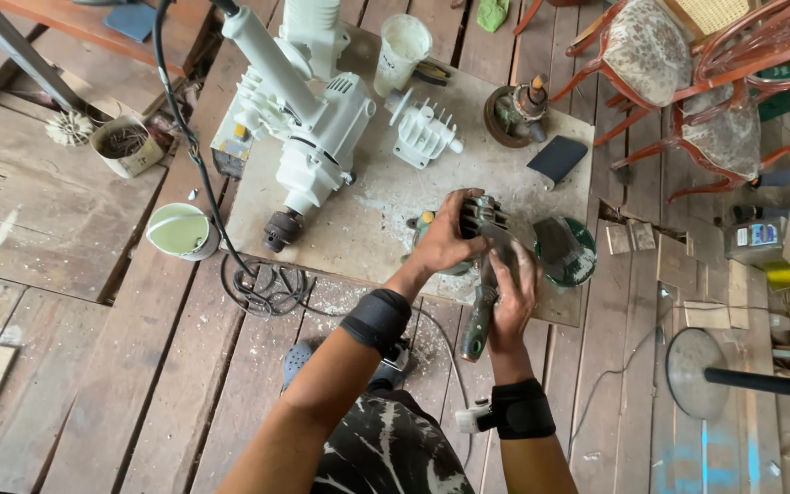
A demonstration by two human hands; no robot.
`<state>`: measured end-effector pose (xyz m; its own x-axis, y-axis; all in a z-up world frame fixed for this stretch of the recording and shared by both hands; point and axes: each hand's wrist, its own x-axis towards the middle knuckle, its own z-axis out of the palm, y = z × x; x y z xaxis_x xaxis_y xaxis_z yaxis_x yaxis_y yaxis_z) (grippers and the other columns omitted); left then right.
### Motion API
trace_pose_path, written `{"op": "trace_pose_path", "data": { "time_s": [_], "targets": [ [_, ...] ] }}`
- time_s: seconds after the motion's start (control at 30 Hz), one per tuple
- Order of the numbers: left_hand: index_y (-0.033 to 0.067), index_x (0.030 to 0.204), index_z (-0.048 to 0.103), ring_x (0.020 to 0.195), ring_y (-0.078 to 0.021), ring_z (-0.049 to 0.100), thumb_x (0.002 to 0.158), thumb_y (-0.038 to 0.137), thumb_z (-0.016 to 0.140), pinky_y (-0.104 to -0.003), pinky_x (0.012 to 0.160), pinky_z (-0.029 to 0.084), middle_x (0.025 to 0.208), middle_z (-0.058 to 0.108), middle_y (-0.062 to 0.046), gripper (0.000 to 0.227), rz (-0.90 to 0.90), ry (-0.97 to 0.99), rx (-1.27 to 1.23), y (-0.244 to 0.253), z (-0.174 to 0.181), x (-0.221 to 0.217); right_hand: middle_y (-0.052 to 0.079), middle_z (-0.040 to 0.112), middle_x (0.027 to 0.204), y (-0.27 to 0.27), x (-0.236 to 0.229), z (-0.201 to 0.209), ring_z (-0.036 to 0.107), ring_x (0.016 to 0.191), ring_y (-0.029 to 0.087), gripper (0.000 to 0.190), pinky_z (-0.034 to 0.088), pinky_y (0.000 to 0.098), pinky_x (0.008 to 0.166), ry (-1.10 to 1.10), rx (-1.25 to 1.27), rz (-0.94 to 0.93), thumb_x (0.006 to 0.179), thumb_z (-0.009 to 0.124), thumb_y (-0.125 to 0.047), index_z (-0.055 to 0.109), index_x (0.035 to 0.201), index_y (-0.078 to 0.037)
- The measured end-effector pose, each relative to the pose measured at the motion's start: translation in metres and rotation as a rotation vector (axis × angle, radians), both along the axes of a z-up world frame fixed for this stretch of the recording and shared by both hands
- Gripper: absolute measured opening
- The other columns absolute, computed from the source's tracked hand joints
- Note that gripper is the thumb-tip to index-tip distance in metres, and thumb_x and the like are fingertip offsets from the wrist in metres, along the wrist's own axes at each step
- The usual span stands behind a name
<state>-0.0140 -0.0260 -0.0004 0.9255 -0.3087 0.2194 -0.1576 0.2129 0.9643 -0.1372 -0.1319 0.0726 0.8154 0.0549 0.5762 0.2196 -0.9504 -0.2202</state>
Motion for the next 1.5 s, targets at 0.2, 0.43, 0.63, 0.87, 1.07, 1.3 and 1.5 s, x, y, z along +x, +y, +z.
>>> {"op": "trace_pose_path", "data": {
  "time_s": [0.2,0.43,0.63,0.87,1.07,1.3,1.5],
  "targets": [
    [0.0030,0.144,0.047,0.126,-0.0329,0.057,0.068,0.020,0.081,-0.042,0.111,0.049,0.134,0.053,-0.019,0.084,0.019,0.020,-0.028,-0.002,0.000,-0.002,0.014,0.066,0.121,-0.026,-0.029,-0.038,0.061,0.112,0.029,0.053,0.049,0.0447,0.099,0.182,0.176,-0.147,0.085,0.068,-0.001,0.065,0.137,-0.010],
    [0.0029,0.146,0.045,0.128,-0.0323,0.055,0.072,0.022,0.081,-0.043,0.113,0.049,0.137,0.053,-0.019,0.084,-0.035,0.010,-0.049,-0.004,-0.011,-0.002,0.012,0.059,0.132,0.008,-0.039,-0.004,0.060,0.119,0.029,0.052,0.052,0.0386,0.102,0.338,1.212,-0.158,0.095,0.062,-0.011,0.048,0.145,-0.017],
    [0.0027,0.145,0.046,0.125,-0.0301,0.058,0.072,0.020,0.083,-0.040,0.108,0.051,0.133,0.053,-0.018,0.083,0.029,-0.015,-0.065,-0.003,-0.012,0.001,0.028,0.065,0.132,0.013,-0.026,0.024,0.066,0.119,0.037,0.067,0.051,0.0410,0.101,0.466,0.222,-0.183,0.083,0.069,-0.008,0.049,0.147,-0.004],
    [0.0051,0.143,0.049,0.123,-0.0310,0.058,0.071,0.024,0.084,-0.040,0.108,0.050,0.133,0.054,-0.017,0.083,0.051,0.015,-0.022,-0.006,-0.005,-0.001,0.022,0.073,0.114,0.055,-0.007,0.118,0.074,0.093,0.037,0.056,0.058,0.0461,0.084,1.087,0.054,-0.660,0.102,0.054,-0.026,0.044,0.157,-0.033],
    [0.0056,0.142,0.051,0.122,-0.0341,0.059,0.072,0.023,0.083,-0.041,0.107,0.049,0.132,0.055,-0.019,0.078,0.098,-0.023,-0.022,-0.010,-0.005,-0.003,0.023,0.069,0.120,0.032,0.001,0.104,0.070,0.103,0.040,0.050,0.056,0.0462,0.088,0.873,-0.143,-0.491,0.096,0.060,-0.021,0.058,0.145,-0.024],
    [0.0053,0.140,0.051,0.119,-0.0335,0.061,0.077,0.024,0.079,-0.042,0.106,0.053,0.131,0.055,-0.018,0.071,0.112,0.006,-0.024,-0.013,-0.002,-0.007,0.026,0.061,0.132,0.031,-0.018,0.065,0.067,0.102,0.043,0.056,0.054,0.0478,0.086,0.699,0.012,-0.432,0.095,0.058,-0.017,0.050,0.151,-0.016],
    [0.0041,0.151,0.043,0.135,-0.0381,0.051,0.073,0.029,0.090,-0.046,0.113,0.047,0.146,0.046,-0.023,0.094,0.026,-0.154,-0.084,0.003,-0.004,-0.008,0.025,0.070,0.118,0.018,-0.047,0.072,0.070,0.105,0.040,0.054,0.056,0.0467,0.087,0.562,0.005,-0.437,0.089,0.068,-0.022,0.060,0.143,-0.018]
  ]
}}
